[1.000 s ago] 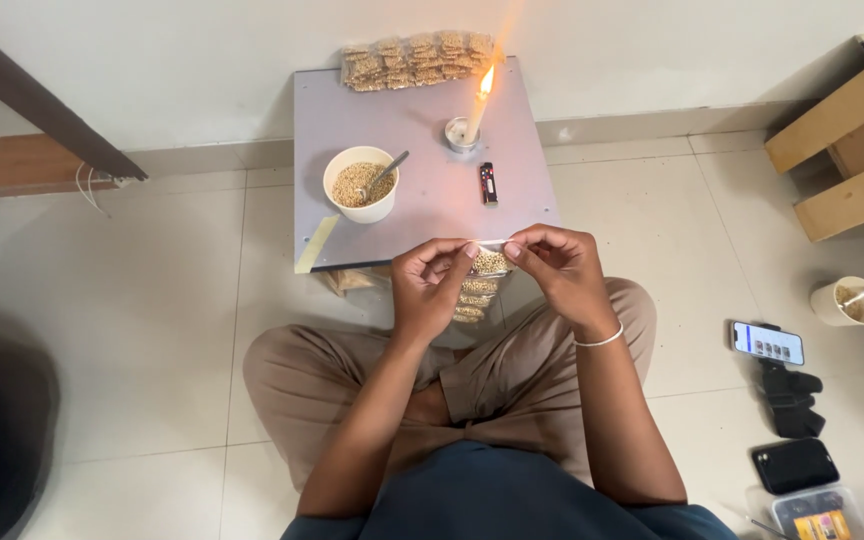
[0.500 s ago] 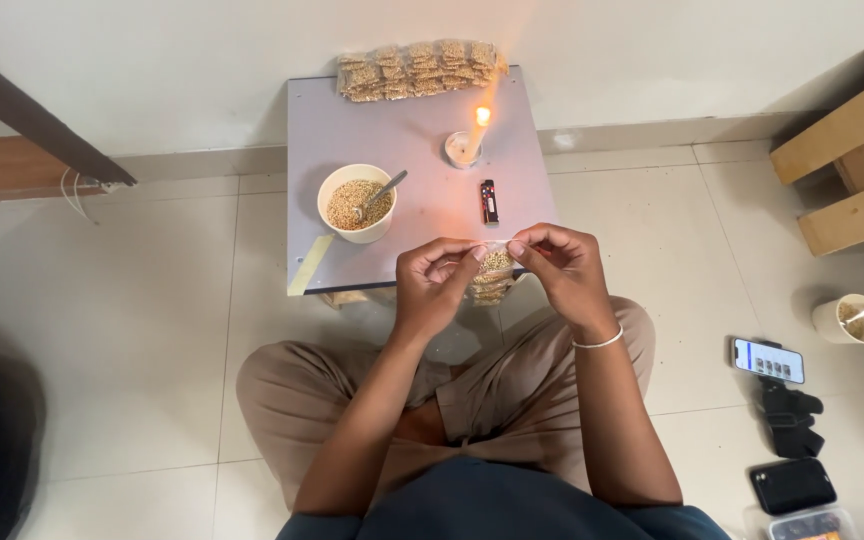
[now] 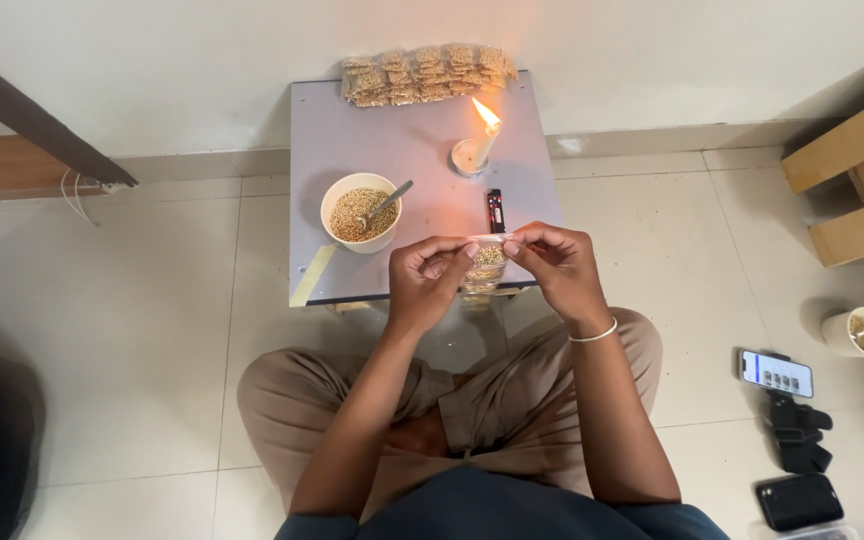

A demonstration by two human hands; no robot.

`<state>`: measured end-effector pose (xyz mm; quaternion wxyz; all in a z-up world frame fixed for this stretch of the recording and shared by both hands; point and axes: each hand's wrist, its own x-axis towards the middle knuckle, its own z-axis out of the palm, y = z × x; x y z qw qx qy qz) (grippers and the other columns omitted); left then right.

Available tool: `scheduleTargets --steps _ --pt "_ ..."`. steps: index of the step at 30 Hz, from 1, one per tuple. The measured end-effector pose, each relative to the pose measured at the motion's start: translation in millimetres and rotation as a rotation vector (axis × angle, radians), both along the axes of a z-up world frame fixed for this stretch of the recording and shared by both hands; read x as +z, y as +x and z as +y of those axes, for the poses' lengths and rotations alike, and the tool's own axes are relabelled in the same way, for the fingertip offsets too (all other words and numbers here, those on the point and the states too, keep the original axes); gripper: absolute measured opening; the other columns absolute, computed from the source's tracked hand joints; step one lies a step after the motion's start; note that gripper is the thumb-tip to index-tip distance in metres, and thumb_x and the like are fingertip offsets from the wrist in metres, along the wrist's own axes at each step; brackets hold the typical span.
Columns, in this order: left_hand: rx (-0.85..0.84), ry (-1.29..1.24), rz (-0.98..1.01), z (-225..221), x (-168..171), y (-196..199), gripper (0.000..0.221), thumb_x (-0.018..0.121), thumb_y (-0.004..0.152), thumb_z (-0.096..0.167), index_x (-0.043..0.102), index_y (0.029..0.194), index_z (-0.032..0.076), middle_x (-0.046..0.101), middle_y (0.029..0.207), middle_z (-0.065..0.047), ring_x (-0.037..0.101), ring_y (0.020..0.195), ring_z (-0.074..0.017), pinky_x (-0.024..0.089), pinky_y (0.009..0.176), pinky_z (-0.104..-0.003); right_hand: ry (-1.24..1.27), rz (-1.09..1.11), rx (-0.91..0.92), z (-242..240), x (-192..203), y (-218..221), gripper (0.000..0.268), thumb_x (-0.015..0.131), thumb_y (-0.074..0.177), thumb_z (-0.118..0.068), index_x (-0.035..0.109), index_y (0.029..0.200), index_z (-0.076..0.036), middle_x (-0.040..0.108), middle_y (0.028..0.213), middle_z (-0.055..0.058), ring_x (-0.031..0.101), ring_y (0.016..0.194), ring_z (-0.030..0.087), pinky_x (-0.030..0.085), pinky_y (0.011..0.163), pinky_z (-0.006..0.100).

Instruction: Manually fill small plastic pouches with seeds using a spoon and seal them using heat from a candle flame.

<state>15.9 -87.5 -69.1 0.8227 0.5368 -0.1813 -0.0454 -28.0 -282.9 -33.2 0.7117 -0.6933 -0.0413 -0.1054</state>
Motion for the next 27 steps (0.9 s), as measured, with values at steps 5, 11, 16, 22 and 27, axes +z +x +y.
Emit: scheduleTargets --steps 5,11,16,22,27 --pt "0.024 0.034 0.007 0 7 5 0.017 0.074 0.097 0.007 0.075 0.107 -0.006 0.076 0.091 -0.010 0.072 0.081 -0.0109 0.060 0.073 -0.024 0.020 0.017 -0.039 2 -2 8 0.003 0.073 0.096 -0.001 0.074 0.097 0.002 0.072 0.093 0.001 0.064 0.087 0.006 0.055 0.081 0.023" --pt "0.069 0.074 -0.033 -8 6 23 0.017 0.074 0.096 0.009 0.075 0.104 -0.006 0.077 0.091 -0.009 0.075 0.082 -0.0115 0.061 0.073 -0.023 0.007 0.061 -0.085 -2 2 23 0.006 0.073 0.095 -0.004 0.075 0.098 0.001 0.073 0.090 -0.001 0.065 0.085 0.006 0.055 0.080 0.022" --pt "0.128 0.111 -0.020 -19 1 55 0.018 0.074 0.095 0.011 0.076 0.102 -0.005 0.077 0.085 -0.008 0.075 0.075 -0.0109 0.061 0.068 -0.022 -0.078 0.116 -0.137 -11 3 57 0.012 0.076 0.096 -0.010 0.076 0.095 0.002 0.068 0.080 -0.001 0.057 0.073 0.006 0.046 0.067 0.022" --pt "0.237 0.188 0.034 -32 22 92 0.024 0.077 0.093 0.018 0.078 0.097 -0.006 0.076 0.077 -0.007 0.072 0.066 -0.0102 0.059 0.061 -0.023 0.046 0.185 -0.076 -18 19 104 0.013 0.076 0.093 -0.013 0.078 0.096 -0.001 0.065 0.073 -0.002 0.053 0.066 0.006 0.046 0.063 0.023" --pt "0.269 0.124 0.157 -36 27 105 0.023 0.078 0.091 0.017 0.078 0.096 -0.005 0.075 0.076 -0.007 0.068 0.064 -0.0078 0.062 0.058 -0.026 0.043 0.329 -0.043 -15 35 119 0.012 0.076 0.093 -0.016 0.077 0.090 -0.004 0.061 0.072 -0.004 0.053 0.067 0.005 0.046 0.063 0.023"
